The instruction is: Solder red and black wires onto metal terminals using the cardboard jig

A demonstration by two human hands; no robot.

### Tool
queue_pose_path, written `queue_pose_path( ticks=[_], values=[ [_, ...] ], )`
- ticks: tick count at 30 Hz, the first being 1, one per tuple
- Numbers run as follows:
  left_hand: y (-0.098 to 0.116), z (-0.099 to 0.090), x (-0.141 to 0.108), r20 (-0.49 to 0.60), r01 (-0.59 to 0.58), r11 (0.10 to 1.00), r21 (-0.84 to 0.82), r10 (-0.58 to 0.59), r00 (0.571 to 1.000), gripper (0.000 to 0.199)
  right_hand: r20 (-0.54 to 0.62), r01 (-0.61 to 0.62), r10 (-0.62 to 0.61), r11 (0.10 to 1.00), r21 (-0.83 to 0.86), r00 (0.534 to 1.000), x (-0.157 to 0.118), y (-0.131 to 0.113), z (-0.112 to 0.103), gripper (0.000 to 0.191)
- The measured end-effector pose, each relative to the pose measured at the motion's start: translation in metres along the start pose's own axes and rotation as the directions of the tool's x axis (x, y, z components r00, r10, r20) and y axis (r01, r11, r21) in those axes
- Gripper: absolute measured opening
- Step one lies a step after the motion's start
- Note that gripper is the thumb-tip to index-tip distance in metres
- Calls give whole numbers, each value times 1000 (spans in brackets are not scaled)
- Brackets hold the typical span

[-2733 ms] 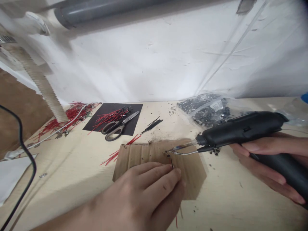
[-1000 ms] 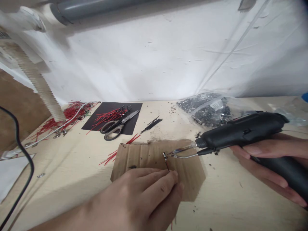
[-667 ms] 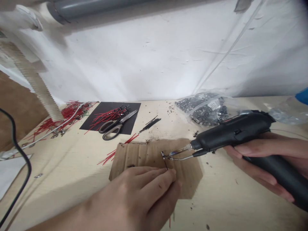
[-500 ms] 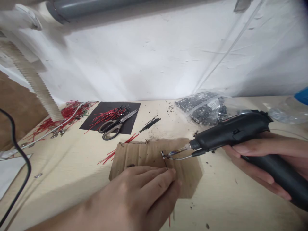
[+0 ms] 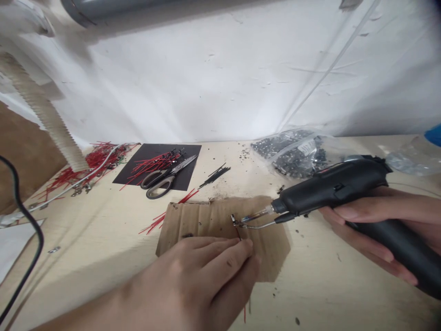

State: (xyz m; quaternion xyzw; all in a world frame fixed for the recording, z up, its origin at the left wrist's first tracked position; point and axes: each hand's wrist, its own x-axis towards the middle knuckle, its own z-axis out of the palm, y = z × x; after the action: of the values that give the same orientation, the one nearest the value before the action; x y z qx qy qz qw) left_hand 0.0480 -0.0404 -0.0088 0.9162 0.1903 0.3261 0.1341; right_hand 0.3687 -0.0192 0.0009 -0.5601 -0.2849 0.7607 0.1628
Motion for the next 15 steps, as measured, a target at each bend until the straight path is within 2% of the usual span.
queue_pose_path(
  ticks=[6,15],
  values=[
    [-1,-1,0,6,0,1000,-2,0,1000,21,13,0,0,1000,11,1000,3,3,-6,48],
    [0,1,-2,-12,24,1000,15,-23,1000,20,-15,-11,10,1000,-21,1000,1,-3,2,46]
  ],
)
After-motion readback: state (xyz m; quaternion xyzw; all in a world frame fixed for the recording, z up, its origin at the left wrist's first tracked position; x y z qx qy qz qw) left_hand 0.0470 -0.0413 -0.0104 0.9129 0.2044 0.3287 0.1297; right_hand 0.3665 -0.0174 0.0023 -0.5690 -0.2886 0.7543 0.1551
